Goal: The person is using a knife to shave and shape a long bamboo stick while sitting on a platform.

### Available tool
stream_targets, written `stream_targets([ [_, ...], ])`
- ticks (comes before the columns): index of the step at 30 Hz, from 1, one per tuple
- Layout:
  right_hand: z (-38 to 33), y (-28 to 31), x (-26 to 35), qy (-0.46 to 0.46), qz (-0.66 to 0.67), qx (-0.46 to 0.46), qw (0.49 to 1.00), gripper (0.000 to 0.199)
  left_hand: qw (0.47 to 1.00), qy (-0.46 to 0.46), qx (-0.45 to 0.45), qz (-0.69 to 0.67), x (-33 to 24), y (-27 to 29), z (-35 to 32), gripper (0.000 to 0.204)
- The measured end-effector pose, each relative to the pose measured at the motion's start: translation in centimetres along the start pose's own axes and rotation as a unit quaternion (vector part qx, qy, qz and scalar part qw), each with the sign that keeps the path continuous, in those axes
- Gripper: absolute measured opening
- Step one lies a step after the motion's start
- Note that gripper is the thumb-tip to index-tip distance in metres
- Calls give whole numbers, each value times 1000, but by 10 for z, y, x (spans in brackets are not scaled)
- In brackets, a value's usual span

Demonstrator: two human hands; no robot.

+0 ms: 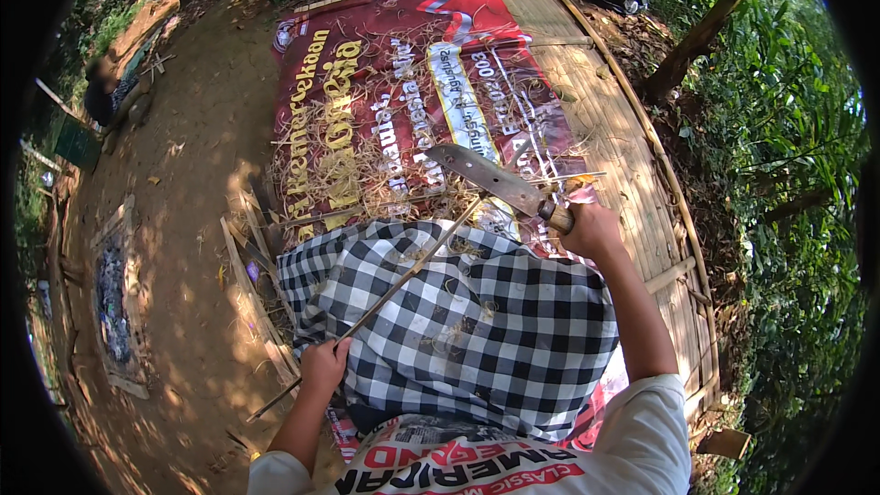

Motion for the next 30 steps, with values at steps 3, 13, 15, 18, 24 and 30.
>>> stream_targets([
  [3, 10, -2, -32, -15, -29, -54, 998, 28, 1000, -2, 25, -1, 1, -2, 4, 49],
  [13, -17, -17, 20, 69, -9, -52, 996, 24, 996, -11, 87, -29, 0, 9, 13, 53],
  [15, -29, -32, 43, 123, -31, -16, 992, 26, 994, -10, 99, -35, 0, 10, 13, 54],
  [18, -37, -39, 58, 149, -43, 30, 987, 27, 994, -14, 98, -46, 11, -3, 10, 54],
  [24, -6, 1, -30, -14, 50, -55, 997, 26, 994, -20, 86, -66, 8, -5, 13, 54],
  [30, -15, -3, -36, -22, -6, -51, 998, 24, 994, -18, 103, -34, 2, -2, 14, 54],
])
Point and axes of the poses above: each hand's wrist, its own z-axis towards the middle knuckle, its own y-axis out of the back of the hand, x = y × z, the point moved 6 cm from there along z, towards the middle knuckle, and after that the axes turned 7 degrees about z, right-handed, at the moved point
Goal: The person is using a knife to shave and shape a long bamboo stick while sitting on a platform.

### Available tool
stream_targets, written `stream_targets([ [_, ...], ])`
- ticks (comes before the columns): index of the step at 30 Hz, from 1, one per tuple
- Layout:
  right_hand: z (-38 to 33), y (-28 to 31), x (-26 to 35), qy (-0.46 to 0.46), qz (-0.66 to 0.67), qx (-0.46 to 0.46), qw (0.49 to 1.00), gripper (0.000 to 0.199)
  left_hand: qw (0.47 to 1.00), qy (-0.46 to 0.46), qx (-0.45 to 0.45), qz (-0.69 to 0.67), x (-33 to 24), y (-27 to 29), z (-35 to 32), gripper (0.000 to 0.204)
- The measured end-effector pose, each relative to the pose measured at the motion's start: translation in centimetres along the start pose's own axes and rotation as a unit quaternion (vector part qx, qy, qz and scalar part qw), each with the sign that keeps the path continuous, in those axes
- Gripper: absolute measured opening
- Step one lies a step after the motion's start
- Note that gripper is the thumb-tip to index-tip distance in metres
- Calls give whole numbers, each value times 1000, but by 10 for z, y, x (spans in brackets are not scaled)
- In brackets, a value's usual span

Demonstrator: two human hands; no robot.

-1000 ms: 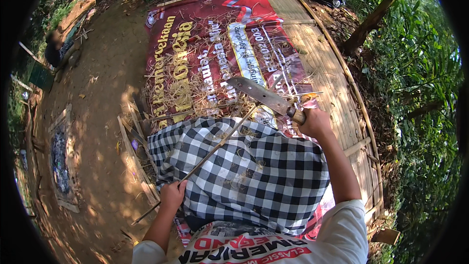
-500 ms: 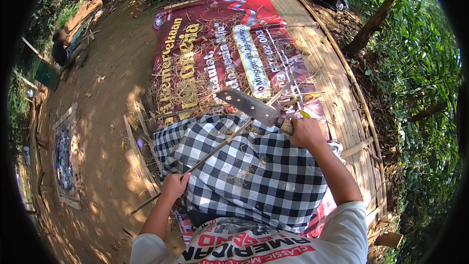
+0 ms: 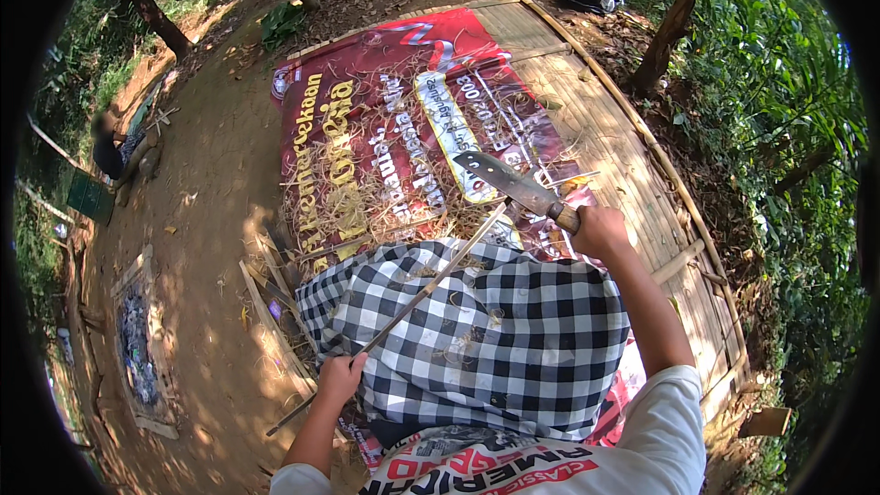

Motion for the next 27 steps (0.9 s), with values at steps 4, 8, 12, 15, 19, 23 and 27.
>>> stream_targets([
  [4, -21, -4, 40, 91, 28, 22, 995, 26, 1000, 13, -17, -8, 6, -1, -4, 54],
  [8, -14, 1, 35, 96, -23, 80, 992, 26, 999, 21, 7, -25, 21, -5, -4, 55],
  [12, 5, 7, -53, -76, 41, -51, 995, 27, 1000, 8, 8, -26, 1, -7, 4, 56],
  [15, -7, 2, -56, -96, 45, -29, 994, 28, 999, 3, -14, -46, 2, -11, 2, 54],
  [19, -27, -9, -18, -67, 90, -35, 993, 27, 994, 6, -47, -96, 17, -10, -7, 51],
  [23, -29, -15, -16, -65, 166, -109, 978, 28, 995, 20, -18, -96, 11, -14, -4, 48],
  [27, -27, 15, -6, -129, 265, -118, 948, 35, 995, 39, -10, -95, 13, -13, -4, 50],
])
Point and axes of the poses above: each hand's wrist, its own z-axis towards the middle knuckle, its own y-axis out of the back of the hand, x = y × z, the point moved 6 cm from there along z, towards the middle knuckle, and after that the axes turned 7 degrees about z, right-handed, at the moved point
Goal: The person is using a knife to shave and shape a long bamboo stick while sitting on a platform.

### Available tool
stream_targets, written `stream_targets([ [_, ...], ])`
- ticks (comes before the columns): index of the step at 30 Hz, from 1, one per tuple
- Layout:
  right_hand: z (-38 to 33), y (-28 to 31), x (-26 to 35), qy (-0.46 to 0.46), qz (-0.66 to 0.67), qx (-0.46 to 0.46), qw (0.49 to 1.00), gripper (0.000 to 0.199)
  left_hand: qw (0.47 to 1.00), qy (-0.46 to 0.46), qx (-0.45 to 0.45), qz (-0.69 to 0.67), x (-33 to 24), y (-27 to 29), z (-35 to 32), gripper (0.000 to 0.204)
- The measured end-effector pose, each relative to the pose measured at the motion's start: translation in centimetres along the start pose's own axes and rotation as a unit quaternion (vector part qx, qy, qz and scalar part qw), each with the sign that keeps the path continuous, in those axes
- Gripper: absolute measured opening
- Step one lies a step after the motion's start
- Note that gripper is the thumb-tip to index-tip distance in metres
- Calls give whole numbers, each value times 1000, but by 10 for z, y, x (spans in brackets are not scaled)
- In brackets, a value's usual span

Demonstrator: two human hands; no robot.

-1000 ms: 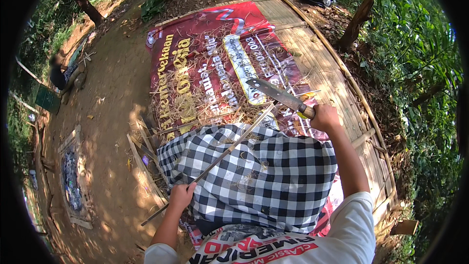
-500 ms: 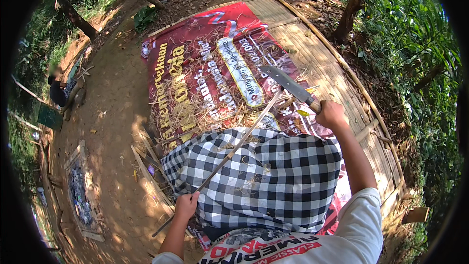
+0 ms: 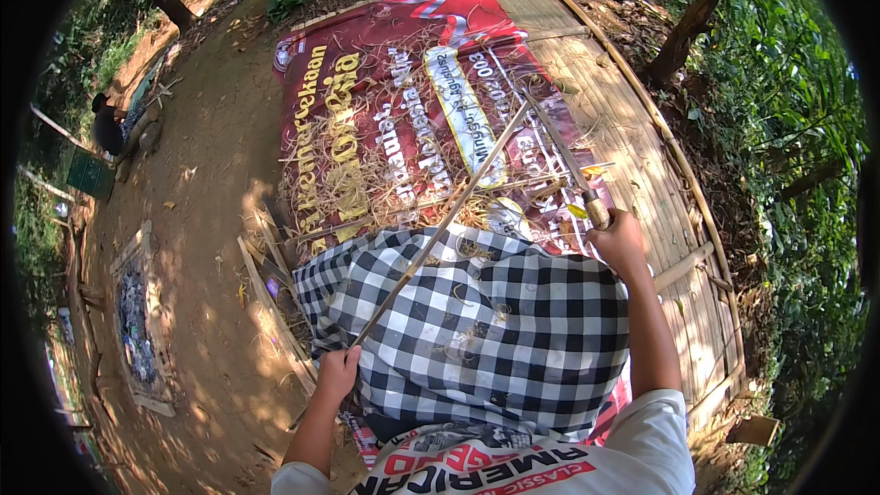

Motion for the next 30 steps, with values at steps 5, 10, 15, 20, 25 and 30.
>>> stream_targets([
  [5, -3, -11, -10, -26, 229, 80, 970, 26, 999, 9, 44, -12, 1, 8, -3, 54],
  [10, -44, -28, 13, -33, 385, 179, 905, 23, 993, 21, 108, -30, 12, 10, -13, 57],
  [15, -76, -56, 40, -61, 454, 335, 823, 25, 991, 34, 126, -22, 21, 5, -28, 56],
  [20, -93, -63, 50, -161, 576, 359, 716, 31, 990, 53, 130, -12, 32, -2, -31, 55],
  [25, -119, -80, 31, -249, 649, 374, 614, 32, 994, 21, 109, -3, 35, -3, -20, 53],
  [30, -170, -96, 31, -314, 609, 438, 581, 34, 995, -7, 100, 16, 34, 2, -16, 49],
])
Point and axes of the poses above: each hand's wrist, its own z-axis towards the middle knuckle, its own y-axis out of the back of the hand, x = y × z, the point moved 6 cm from there along z, towards the middle knuckle, and after that the axes turned 7 degrees about z, right-handed, at the moved point
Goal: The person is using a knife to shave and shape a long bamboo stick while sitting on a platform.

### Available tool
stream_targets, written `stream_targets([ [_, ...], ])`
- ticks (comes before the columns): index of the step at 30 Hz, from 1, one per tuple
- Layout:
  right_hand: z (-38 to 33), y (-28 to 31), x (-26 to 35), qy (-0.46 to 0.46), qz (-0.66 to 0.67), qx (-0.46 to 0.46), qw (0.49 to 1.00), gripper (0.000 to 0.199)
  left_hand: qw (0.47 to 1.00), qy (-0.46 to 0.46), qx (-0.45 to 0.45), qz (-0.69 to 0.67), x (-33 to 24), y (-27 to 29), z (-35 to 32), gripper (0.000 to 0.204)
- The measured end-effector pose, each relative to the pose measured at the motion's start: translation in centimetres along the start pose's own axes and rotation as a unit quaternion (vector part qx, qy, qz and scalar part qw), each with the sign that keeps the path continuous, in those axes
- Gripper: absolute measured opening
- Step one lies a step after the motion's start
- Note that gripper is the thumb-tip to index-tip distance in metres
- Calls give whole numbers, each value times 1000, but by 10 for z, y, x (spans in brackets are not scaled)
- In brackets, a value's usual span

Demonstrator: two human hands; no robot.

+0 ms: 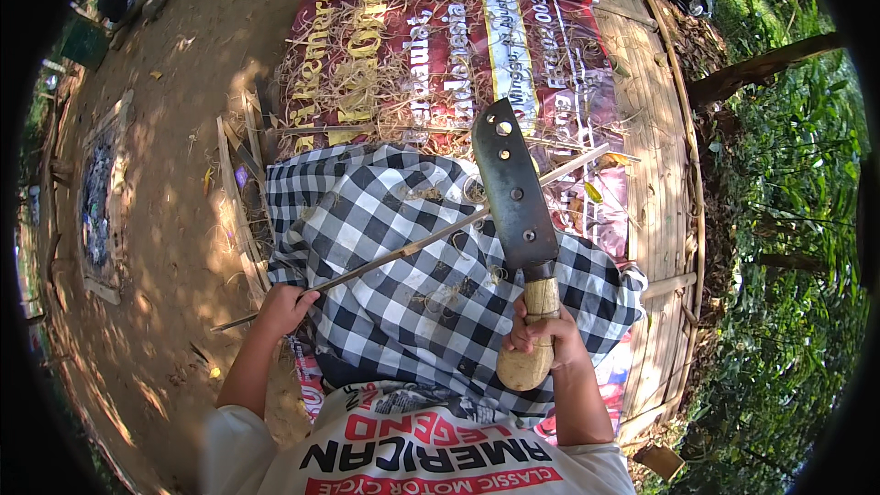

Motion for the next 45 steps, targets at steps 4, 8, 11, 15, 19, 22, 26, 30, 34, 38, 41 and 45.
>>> stream_targets([
  [4, -7, -10, 15, 31, 34, 19, 999, 35, 1000, -14, -19, 18, -7, 1, 0, 46],
  [8, -6, -4, 37, 127, 48, -35, 990, 32, 996, -19, -80, 33, -9, -2, -2, 48],
  [11, -2, -1, 20, 102, -30, -83, 991, 30, 986, -52, -137, 72, -5, -3, -5, 49],
  [15, -7, -1, -11, 25, -13, -24, 999, 32, 982, -60, -163, 77, -7, -3, -7, 47],
  [19, -17, -2, 19, 67, 7, -25, 997, 32, 978, -56, -180, 84, -6, -7, -9, 46],
  [22, -13, 5, 41, 134, 62, -23, 989, 30, 976, -60, -193, 83, -3, -11, -10, 46],
  [26, -3, 10, 9, 89, -15, -83, 992, 28, 973, -50, -205, 94, -7, -4, -9, 46],
  [30, -14, 20, -6, 68, 35, -45, 996, 30, 973, -48, -194, 115, -8, -2, -11, 45],
  [34, -25, 18, 35, 108, 8, -44, 993, 32, 975, -41, -197, 94, -3, -9, -11, 46],
  [38, -13, 14, 28, 116, 27, -54, 991, 29, 972, -47, -204, 102, 1, -14, -10, 46],
  [41, -11, 15, -14, -12, -28, -28, 999, 30, 969, -44, -211, 123, -12, -1, -11, 45],
  [45, -17, 16, -4, 4, 21, -3, 1000, 32, 971, -43, -195, 132, -14, 1, -14, 44],
])
Point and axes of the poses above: each hand's wrist, its own z-axis towards the middle knuckle, its own y-axis out of the back of the hand, x = y × z, the point moved 6 cm from there along z, towards the middle knuckle, and after that the axes turned 7 degrees about z, right-handed, at the moved point
